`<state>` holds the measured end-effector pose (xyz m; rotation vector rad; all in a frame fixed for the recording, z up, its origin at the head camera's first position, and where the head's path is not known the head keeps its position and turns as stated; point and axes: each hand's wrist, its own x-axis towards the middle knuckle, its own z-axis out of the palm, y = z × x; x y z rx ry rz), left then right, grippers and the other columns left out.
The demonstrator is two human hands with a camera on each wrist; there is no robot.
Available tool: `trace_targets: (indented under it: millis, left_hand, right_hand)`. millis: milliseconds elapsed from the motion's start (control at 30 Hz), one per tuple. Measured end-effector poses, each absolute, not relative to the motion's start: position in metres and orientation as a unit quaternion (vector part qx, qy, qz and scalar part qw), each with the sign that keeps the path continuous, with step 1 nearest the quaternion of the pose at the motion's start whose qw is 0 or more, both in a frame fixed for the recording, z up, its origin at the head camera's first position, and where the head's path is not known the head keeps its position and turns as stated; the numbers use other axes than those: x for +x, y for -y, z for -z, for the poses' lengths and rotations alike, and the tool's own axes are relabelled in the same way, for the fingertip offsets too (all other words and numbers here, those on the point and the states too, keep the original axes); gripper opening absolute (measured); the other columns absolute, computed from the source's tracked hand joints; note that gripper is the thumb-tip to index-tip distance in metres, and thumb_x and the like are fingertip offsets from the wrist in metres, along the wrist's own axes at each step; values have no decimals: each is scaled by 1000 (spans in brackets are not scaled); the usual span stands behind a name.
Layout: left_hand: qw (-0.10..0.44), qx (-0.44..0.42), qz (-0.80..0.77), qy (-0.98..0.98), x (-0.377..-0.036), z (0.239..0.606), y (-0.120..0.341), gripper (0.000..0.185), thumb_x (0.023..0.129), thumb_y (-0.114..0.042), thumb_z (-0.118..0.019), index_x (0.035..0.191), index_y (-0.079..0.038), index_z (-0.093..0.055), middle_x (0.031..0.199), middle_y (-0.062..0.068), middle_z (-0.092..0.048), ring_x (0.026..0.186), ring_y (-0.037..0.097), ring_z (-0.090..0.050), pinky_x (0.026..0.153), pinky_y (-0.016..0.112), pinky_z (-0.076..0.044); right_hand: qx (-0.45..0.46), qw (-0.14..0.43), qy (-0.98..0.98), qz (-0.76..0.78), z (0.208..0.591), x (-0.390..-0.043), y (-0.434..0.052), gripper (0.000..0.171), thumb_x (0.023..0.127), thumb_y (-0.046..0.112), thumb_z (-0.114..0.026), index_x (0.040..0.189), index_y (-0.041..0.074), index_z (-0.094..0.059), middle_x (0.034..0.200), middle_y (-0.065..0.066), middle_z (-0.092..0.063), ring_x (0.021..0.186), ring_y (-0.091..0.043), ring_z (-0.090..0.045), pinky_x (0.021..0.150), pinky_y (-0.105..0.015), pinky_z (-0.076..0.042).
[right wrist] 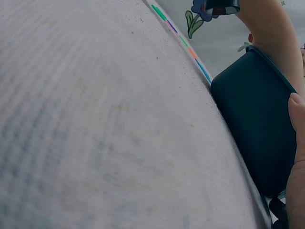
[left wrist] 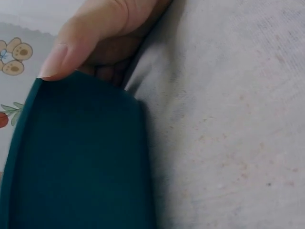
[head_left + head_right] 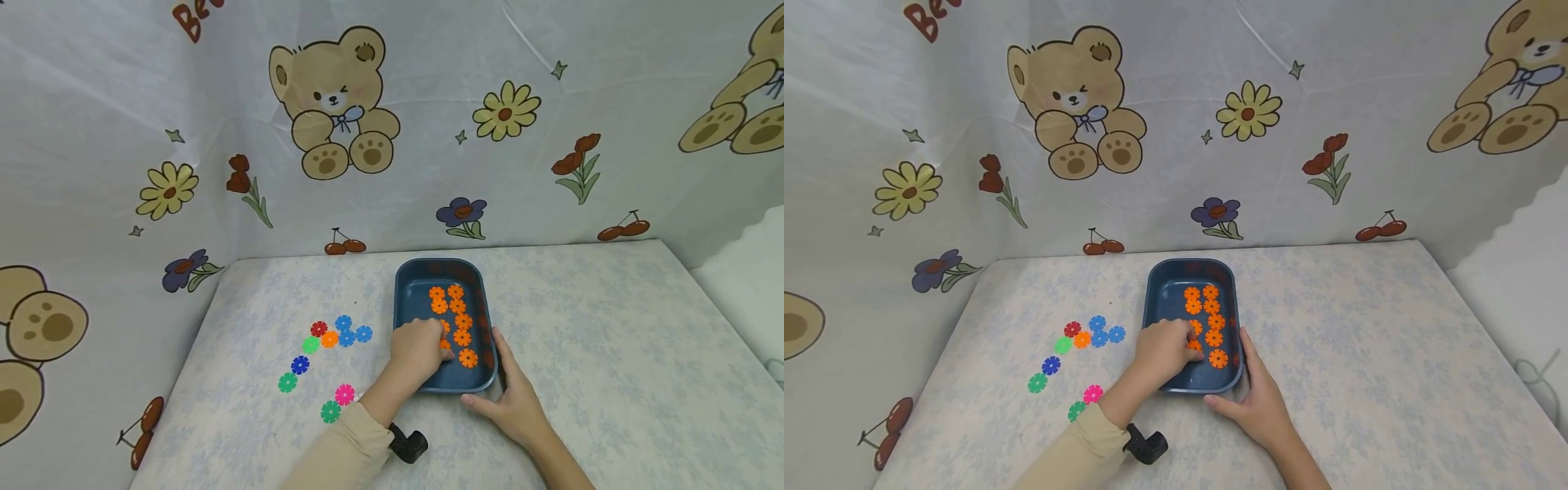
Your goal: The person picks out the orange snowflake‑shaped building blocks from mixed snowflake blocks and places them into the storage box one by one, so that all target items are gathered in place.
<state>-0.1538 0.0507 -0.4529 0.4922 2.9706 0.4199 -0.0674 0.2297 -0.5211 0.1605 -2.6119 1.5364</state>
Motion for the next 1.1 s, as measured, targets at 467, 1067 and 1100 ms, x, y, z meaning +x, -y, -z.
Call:
trace_targets:
  millis: [467, 1067, 1100]
  left_hand:
    - [0, 157, -73, -985, -158, 465, -61, 28, 79, -48, -79, 80, -20, -74, 70, -2, -69, 57, 17, -64, 45, 31, -45]
    - [-8, 52, -270, -961, -147, 412, 44, 29, 92, -34, -70, 118, -21, -69, 88, -2, -66, 63, 11, -55, 51, 24, -43]
    - [-4, 38, -267, -963, -150, 415, 56, 31, 92, -33, -70, 120, -20, -68, 92, 0, -68, 65, 12, -56, 51, 26, -43]
  right_hand:
    - [62, 60, 856, -510, 524, -68, -230, 119, 72, 24, -90, 161, 21, -10, 165, -9, -19, 145, 5, -19, 105, 1, -19]
    - [61, 66, 860, -502, 521, -69, -230, 122, 71, 27, -91, 160, 33, -7, 166, -9, -19, 144, 9, -18, 106, 2, -18]
    - [62, 66, 860, -502, 522, -69, -230, 122, 71, 27, -91, 159, 33, -7, 166, -9, -18, 144, 9, -17, 106, 1, -18]
